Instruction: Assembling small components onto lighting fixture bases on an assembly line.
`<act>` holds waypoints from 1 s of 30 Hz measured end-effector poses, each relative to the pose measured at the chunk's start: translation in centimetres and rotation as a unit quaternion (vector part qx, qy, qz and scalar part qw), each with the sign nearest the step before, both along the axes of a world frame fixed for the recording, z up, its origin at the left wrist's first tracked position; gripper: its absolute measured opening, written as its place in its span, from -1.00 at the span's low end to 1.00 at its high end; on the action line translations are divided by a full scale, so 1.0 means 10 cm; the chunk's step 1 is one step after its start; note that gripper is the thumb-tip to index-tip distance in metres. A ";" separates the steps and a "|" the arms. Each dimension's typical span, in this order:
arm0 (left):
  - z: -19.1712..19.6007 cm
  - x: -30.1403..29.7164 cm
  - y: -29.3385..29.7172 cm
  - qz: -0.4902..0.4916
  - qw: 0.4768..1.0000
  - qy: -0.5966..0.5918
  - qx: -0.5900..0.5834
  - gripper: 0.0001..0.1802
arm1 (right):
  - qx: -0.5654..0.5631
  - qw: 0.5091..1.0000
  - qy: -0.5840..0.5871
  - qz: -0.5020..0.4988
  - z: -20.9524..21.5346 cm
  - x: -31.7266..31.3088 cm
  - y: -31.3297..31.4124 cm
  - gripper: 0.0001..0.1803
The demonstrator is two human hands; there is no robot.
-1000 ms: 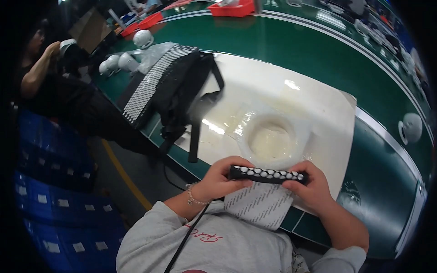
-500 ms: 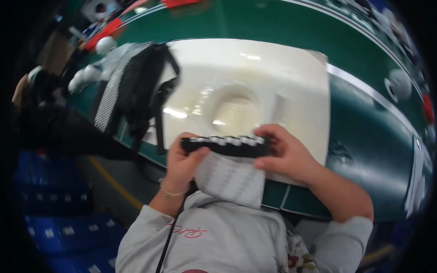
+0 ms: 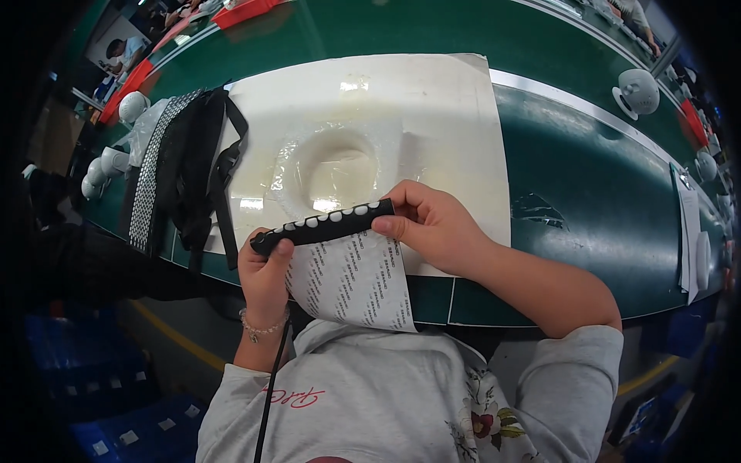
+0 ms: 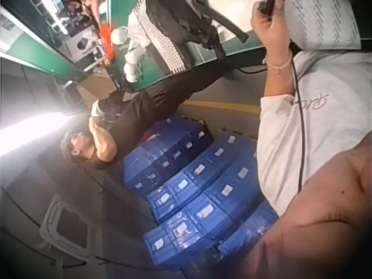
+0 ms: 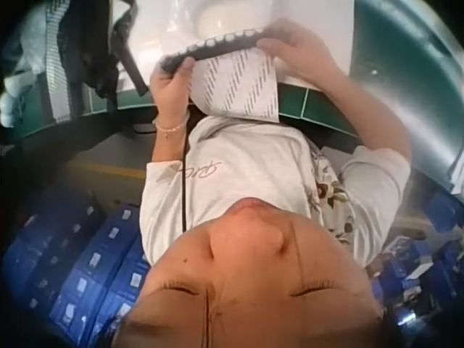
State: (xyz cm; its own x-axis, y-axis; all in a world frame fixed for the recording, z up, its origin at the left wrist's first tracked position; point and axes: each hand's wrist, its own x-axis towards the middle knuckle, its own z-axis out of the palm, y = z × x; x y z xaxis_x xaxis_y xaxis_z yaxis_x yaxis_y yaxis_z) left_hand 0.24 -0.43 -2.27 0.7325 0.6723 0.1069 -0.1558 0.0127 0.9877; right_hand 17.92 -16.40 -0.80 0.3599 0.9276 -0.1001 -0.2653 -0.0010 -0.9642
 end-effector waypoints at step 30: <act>-0.06 -0.02 0.06 -0.082 0.943 -0.195 0.257 -0.74 | 0.307 0.795 -0.523 -0.006 0.06 0.05 -0.02 -0.64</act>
State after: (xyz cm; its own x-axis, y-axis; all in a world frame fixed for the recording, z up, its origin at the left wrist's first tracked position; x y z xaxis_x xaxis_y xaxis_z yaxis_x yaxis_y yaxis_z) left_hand 0.05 0.13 -2.86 0.6596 0.3397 0.6705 -0.5452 -0.3978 0.7379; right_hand 18.41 -16.62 -0.22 -0.0420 0.6810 0.7311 0.6857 0.5519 -0.4746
